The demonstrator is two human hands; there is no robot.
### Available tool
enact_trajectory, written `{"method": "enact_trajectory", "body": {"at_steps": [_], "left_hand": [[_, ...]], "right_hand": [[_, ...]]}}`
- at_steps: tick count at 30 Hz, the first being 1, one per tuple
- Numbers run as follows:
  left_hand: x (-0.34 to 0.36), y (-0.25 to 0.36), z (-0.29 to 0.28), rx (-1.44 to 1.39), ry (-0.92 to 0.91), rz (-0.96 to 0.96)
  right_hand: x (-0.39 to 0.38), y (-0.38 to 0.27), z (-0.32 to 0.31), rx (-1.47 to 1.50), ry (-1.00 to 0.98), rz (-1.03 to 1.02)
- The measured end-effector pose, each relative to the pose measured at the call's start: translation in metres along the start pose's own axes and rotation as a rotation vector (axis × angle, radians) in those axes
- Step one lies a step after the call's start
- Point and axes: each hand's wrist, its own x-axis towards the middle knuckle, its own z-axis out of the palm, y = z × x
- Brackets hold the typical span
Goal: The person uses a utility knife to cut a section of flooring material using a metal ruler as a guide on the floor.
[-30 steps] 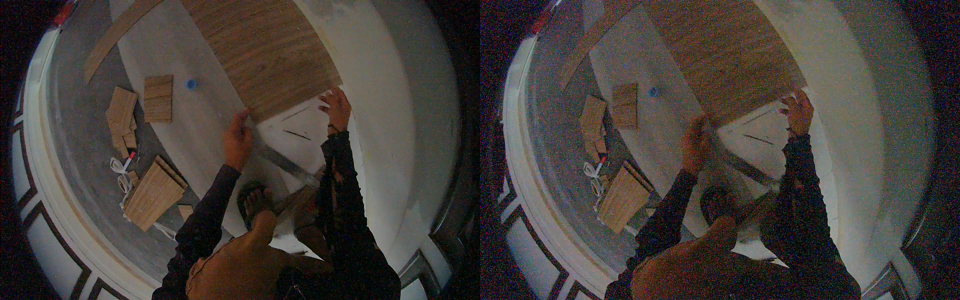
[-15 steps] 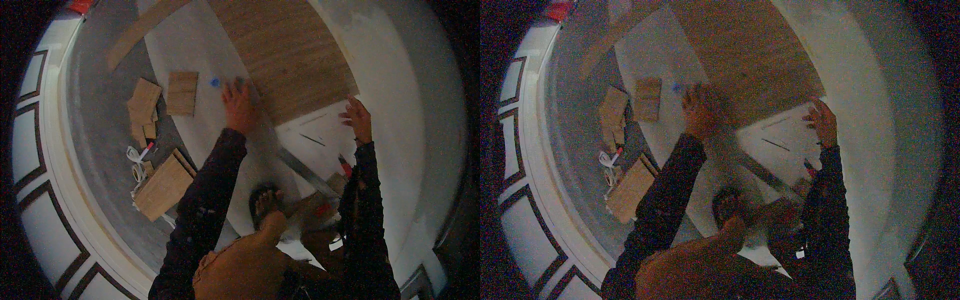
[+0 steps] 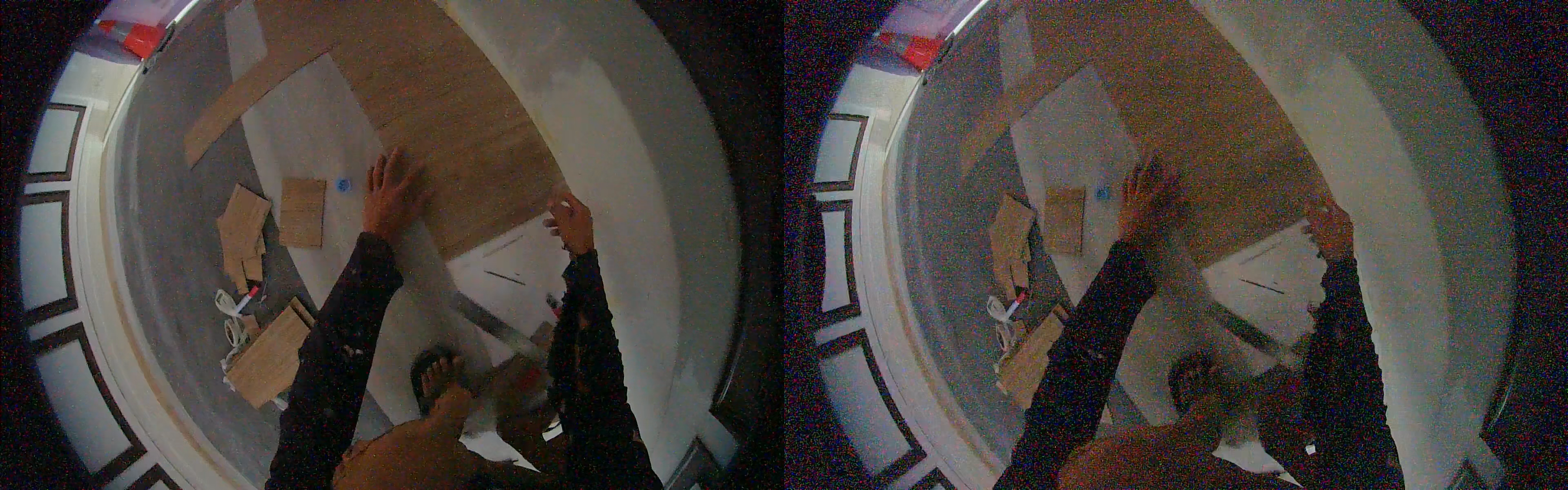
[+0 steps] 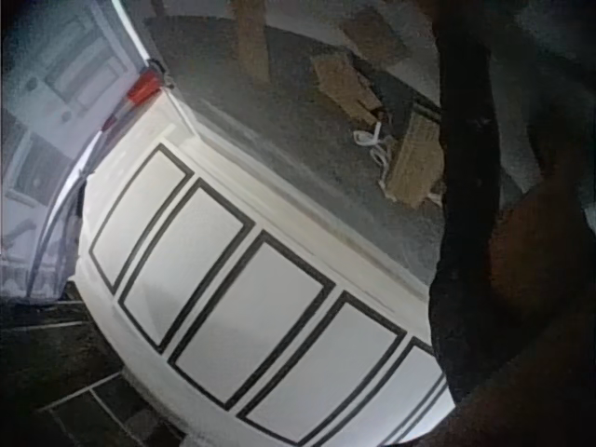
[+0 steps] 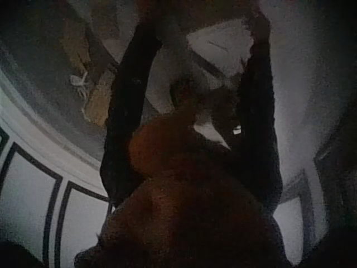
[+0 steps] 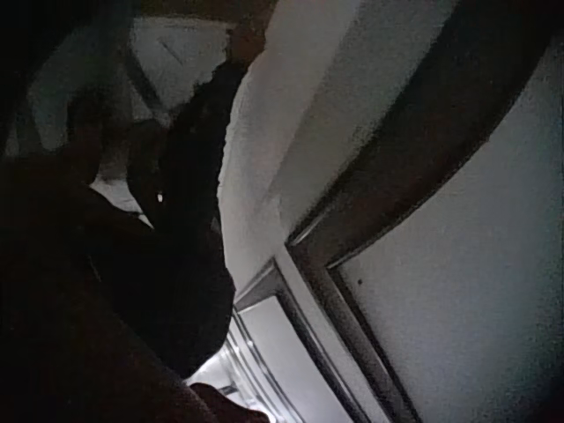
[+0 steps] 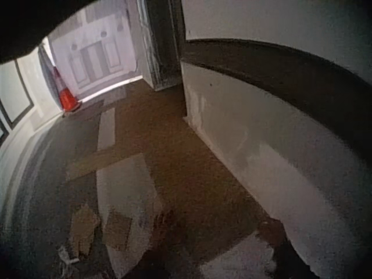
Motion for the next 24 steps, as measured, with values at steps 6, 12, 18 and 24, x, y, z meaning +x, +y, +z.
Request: {"method": "enact_trajectory", "body": {"at_steps": [6,12,18,24], "left_hand": [[-0.004,-0.005,0.0,-0.04,0.119,-0.056],[-0.004,-0.002,0.01,-0.043,0.067,-0.11],[0.006,-0.006,0.017,0.013,0.0,-0.109],[0.006,-0.035,0.011,0.091,-0.01,0.182]], "right_hand": [[-0.002,0.023,0.007,0.117,-0.005,-0.019],[-0.006,0.027,0.019,0.046,0.045,-0.074],[-0.016,0.026,-0.003,0.144,-0.079,0.001],[-0.001,0.023,-0.05,-0.336,-0.335,-0.12]]}}
